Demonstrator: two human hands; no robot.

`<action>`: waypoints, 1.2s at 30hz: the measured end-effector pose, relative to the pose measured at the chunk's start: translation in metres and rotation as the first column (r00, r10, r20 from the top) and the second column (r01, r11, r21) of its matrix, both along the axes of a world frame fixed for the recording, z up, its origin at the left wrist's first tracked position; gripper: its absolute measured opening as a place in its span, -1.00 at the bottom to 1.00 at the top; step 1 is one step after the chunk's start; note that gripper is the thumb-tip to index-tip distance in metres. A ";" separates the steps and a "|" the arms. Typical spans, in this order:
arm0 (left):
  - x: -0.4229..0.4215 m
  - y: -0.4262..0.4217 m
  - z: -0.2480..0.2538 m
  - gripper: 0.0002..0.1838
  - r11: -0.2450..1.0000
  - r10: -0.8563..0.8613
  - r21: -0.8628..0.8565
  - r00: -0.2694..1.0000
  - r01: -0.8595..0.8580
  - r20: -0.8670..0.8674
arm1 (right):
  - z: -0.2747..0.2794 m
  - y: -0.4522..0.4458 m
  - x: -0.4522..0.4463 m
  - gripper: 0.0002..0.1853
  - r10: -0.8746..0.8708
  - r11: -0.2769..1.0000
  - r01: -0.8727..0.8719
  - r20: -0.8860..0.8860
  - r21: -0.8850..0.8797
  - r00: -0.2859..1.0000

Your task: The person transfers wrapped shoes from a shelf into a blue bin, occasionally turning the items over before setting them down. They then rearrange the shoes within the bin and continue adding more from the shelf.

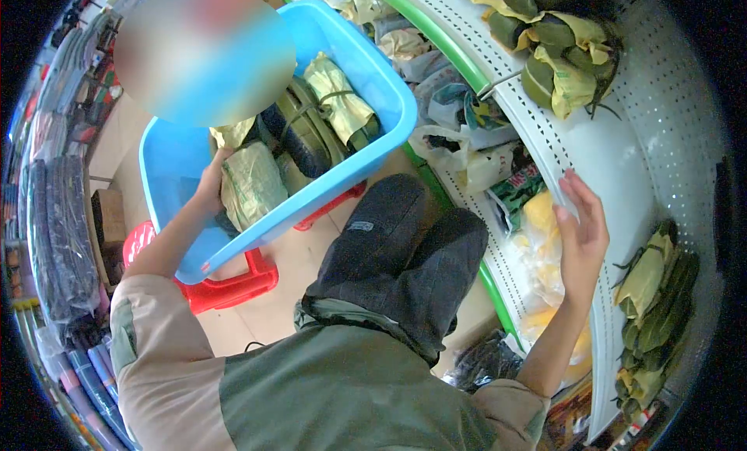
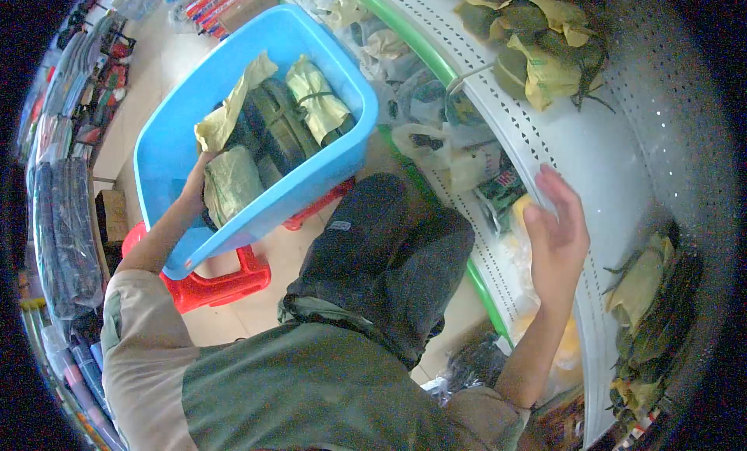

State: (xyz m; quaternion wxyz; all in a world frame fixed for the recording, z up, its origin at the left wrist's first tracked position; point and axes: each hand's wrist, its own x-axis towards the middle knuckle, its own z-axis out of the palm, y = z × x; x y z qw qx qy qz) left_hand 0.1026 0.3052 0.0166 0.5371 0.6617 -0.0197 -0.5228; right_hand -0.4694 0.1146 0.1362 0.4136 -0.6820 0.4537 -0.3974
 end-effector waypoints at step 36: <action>0.093 0.000 -0.010 -0.38 0.901 -0.136 0.407 0.793 -0.150 0.593 | -0.480 0.149 -0.105 -0.58 -0.805 -0.013 -0.214 0.117 0.977 0.582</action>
